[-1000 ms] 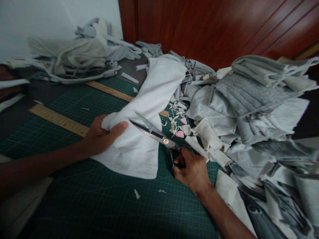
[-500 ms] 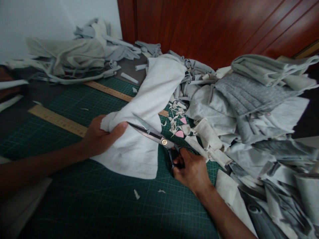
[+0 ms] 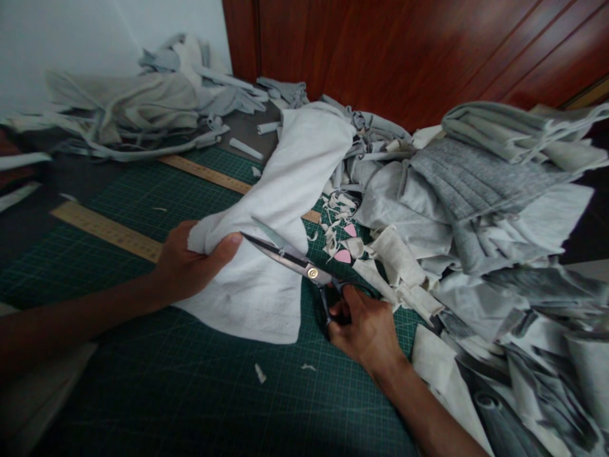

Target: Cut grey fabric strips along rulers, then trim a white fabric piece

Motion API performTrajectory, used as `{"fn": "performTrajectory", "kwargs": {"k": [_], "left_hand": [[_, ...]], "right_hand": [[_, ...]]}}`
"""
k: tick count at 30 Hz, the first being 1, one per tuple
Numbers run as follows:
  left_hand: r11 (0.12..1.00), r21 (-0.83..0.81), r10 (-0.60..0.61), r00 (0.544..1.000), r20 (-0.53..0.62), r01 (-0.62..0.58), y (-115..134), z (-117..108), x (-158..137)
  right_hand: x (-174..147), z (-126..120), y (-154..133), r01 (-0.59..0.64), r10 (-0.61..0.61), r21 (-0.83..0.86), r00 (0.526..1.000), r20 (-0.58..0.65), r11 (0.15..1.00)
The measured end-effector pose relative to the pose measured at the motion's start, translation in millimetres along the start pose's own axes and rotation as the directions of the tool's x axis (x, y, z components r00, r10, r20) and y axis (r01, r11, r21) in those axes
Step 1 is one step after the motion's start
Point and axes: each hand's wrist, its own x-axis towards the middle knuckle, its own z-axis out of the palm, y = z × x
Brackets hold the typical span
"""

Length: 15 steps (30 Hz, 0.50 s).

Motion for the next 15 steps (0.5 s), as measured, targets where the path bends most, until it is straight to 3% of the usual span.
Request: {"fn": "performTrajectory", "kwargs": {"k": [8, 12, 15], "left_hand": [[0.994, 0.074, 0.085, 0.995, -0.046, -0.081, 4, 2, 2], [0.991, 0.126, 0.060, 0.997, -0.052, -0.053, 3, 2, 1], [0.998, 0.055, -0.021, 1.000, 0.000, 0.021, 3, 0, 3]], "right_hand": [[-1, -3, -5, 0.005, -0.006, -0.050, 1.000, -0.021, 0.999], [-4, -5, -11, -0.019, 0.016, -0.103, 0.999, -0.029, 0.994], [-4, -6, -12, -0.028, 0.026, -0.097, 0.999, -0.029, 0.995]]}}
